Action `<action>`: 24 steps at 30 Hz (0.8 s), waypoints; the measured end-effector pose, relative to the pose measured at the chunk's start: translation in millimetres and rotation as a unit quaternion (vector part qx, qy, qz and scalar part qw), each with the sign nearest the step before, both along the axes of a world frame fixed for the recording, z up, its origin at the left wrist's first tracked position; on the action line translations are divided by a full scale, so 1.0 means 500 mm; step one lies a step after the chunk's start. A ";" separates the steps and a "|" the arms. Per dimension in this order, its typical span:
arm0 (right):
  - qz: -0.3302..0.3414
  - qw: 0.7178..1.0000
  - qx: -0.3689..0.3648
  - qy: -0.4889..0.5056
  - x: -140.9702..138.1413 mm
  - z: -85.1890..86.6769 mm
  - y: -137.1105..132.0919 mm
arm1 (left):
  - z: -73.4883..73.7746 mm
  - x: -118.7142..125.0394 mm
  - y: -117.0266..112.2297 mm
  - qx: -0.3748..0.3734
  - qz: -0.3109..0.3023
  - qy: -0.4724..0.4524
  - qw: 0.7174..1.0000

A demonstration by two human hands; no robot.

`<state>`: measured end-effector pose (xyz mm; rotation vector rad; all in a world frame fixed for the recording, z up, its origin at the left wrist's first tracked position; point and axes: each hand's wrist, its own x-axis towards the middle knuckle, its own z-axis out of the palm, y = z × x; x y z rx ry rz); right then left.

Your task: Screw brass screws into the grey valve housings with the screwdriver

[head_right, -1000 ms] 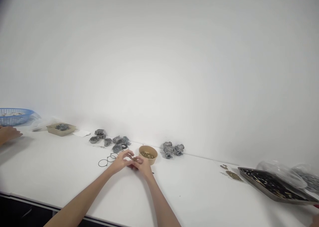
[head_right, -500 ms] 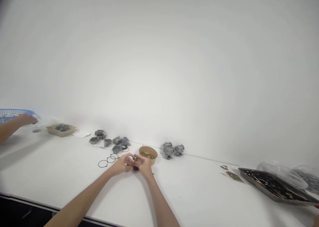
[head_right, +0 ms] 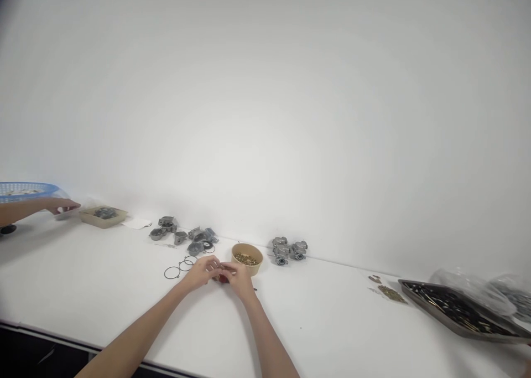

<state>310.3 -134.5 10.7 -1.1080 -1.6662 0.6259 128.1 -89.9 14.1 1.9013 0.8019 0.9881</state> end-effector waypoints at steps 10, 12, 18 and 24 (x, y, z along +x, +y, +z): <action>-0.058 0.976 0.028 -0.207 -0.007 -0.003 -0.015 | -0.006 -0.007 0.020 0.009 0.059 0.006 0.998; -0.071 0.967 0.038 -0.241 -0.007 -0.006 -0.014 | -0.008 -0.006 0.024 0.000 0.056 0.004 0.998; -0.137 0.950 0.071 -0.272 0.015 0.012 -0.014 | -0.008 -0.005 0.033 -0.030 0.056 -0.008 0.998; -0.199 0.965 0.161 -0.061 0.042 0.056 -0.020 | -0.002 -0.008 0.032 -0.090 0.073 -0.028 0.993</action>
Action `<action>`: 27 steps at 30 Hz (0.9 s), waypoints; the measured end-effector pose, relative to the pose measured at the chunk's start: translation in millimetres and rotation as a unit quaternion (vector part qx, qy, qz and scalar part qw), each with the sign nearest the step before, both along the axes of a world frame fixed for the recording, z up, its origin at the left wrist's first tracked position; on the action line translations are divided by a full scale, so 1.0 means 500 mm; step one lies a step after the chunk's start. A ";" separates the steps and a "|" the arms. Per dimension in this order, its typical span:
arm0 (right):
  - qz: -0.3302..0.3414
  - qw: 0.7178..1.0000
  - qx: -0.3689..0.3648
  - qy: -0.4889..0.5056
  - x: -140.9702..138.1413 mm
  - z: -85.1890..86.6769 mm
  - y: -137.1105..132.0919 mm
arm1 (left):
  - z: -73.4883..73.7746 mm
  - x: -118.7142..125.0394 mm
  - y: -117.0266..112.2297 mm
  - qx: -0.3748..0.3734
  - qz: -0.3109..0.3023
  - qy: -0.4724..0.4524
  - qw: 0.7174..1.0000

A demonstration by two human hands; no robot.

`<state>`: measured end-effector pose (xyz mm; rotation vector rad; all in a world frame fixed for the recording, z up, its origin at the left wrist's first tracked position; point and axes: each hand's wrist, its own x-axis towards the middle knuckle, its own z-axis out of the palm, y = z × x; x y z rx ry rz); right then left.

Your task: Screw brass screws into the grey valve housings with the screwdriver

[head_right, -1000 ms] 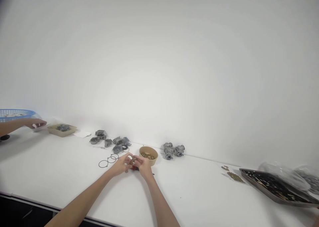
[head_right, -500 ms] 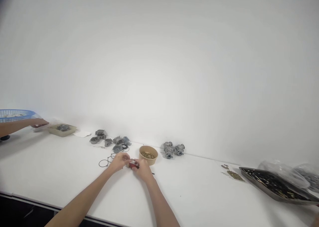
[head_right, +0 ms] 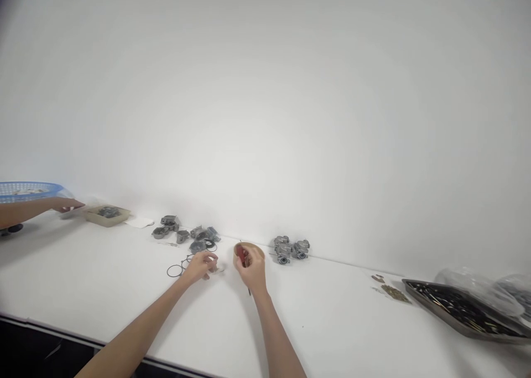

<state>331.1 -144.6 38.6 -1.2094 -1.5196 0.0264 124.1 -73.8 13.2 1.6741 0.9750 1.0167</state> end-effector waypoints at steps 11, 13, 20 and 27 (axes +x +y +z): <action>0.044 0.985 0.041 0.163 -0.010 -0.005 0.005 | 0.002 -0.003 0.002 -0.074 0.028 -0.049 0.996; 0.040 0.986 0.036 0.156 -0.010 -0.009 0.009 | 0.003 -0.004 0.000 -0.081 0.026 -0.058 0.995; 0.043 0.991 0.032 0.126 -0.010 -0.013 0.011 | 0.010 -0.003 -0.008 -0.111 0.014 -0.098 0.989; 0.074 0.992 -0.013 0.097 -0.039 -0.008 -0.001 | 0.014 -0.003 -0.005 -0.104 0.021 -0.130 0.986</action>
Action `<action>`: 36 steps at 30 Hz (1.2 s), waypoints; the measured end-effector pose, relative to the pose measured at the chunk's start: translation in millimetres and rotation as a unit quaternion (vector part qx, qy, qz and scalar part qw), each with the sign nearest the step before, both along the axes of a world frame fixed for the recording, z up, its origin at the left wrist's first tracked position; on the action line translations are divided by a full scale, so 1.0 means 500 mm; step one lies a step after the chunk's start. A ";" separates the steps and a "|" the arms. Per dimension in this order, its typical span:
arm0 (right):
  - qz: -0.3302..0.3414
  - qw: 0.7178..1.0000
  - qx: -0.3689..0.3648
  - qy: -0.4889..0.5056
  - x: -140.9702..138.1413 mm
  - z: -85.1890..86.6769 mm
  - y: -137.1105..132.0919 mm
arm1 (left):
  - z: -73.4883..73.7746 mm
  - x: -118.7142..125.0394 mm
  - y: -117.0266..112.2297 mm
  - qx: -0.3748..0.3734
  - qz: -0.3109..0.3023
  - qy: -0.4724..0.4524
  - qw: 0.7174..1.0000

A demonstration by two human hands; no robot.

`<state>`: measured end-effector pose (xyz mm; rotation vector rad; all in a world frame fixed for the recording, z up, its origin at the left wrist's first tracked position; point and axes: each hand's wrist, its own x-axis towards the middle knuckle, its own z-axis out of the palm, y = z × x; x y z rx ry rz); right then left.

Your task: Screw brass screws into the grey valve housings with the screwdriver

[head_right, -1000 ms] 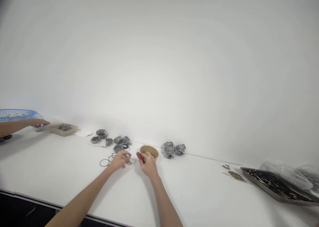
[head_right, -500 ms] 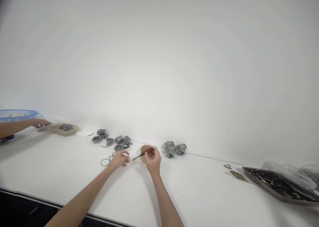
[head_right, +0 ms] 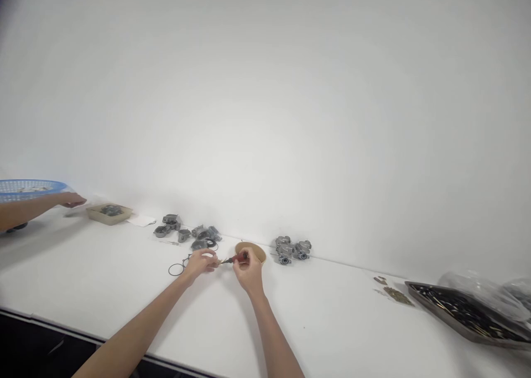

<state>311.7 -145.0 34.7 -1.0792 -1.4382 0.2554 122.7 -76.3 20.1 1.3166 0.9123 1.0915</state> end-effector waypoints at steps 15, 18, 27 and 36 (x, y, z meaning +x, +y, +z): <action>-0.022 0.998 0.061 -0.025 0.001 -0.015 0.018 | -0.016 -0.005 0.016 0.122 0.104 0.065 0.985; -0.033 0.996 0.081 -0.027 0.002 -0.008 0.012 | -0.024 -0.008 0.025 0.123 0.131 0.084 0.980; -0.080 0.991 0.098 -0.034 0.011 0.003 0.003 | -0.026 -0.011 0.025 0.089 0.130 0.090 0.983; -0.078 0.993 0.088 -0.023 0.009 0.004 0.003 | -0.018 -0.010 0.024 0.038 0.112 0.066 0.991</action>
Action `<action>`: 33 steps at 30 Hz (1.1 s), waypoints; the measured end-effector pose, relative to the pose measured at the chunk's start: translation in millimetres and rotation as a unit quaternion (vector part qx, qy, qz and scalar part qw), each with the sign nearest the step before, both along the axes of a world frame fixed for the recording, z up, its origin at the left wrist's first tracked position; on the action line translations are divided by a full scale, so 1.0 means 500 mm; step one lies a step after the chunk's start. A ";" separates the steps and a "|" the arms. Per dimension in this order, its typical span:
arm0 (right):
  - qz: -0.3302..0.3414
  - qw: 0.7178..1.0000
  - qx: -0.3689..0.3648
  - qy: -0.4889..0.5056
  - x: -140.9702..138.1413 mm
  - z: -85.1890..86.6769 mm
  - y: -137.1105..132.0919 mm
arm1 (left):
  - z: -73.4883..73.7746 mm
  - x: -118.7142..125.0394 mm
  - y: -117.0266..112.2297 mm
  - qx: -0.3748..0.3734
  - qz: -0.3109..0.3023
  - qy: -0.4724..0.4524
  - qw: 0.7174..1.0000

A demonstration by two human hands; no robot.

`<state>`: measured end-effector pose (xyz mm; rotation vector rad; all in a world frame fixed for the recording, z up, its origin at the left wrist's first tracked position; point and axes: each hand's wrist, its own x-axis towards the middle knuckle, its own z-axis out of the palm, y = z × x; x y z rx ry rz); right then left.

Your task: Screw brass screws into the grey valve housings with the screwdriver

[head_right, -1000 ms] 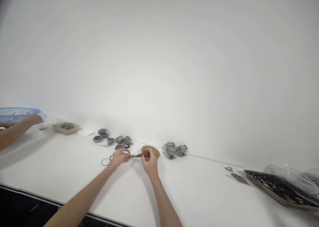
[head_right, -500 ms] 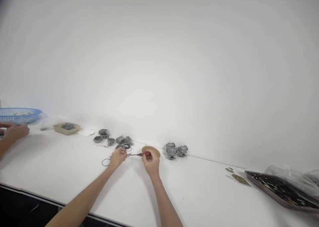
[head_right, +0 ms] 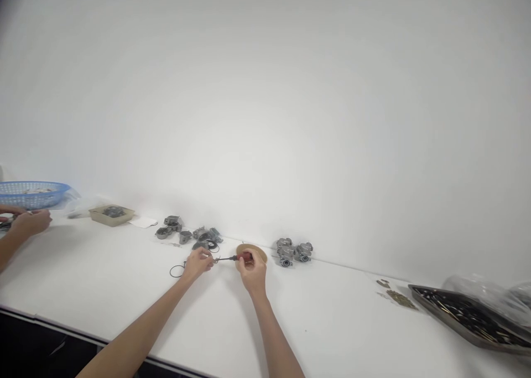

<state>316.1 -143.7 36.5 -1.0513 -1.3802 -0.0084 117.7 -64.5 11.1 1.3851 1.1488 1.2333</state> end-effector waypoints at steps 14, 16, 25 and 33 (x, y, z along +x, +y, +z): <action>-0.010 1.000 0.012 -0.011 0.006 -0.008 0.007 | -0.010 0.000 0.010 -0.035 -0.007 -0.036 0.999; -0.009 1.000 0.012 -0.007 0.006 -0.008 0.006 | -0.012 0.000 0.013 -0.037 -0.005 -0.038 0.999; -0.001 1.000 0.008 0.004 0.001 -0.003 0.002 | -0.014 -0.002 0.012 -0.036 -0.036 -0.075 0.996; -0.021 1.000 -0.007 0.020 0.010 -0.009 0.008 | -0.013 -0.005 0.017 -0.040 -0.028 -0.117 0.992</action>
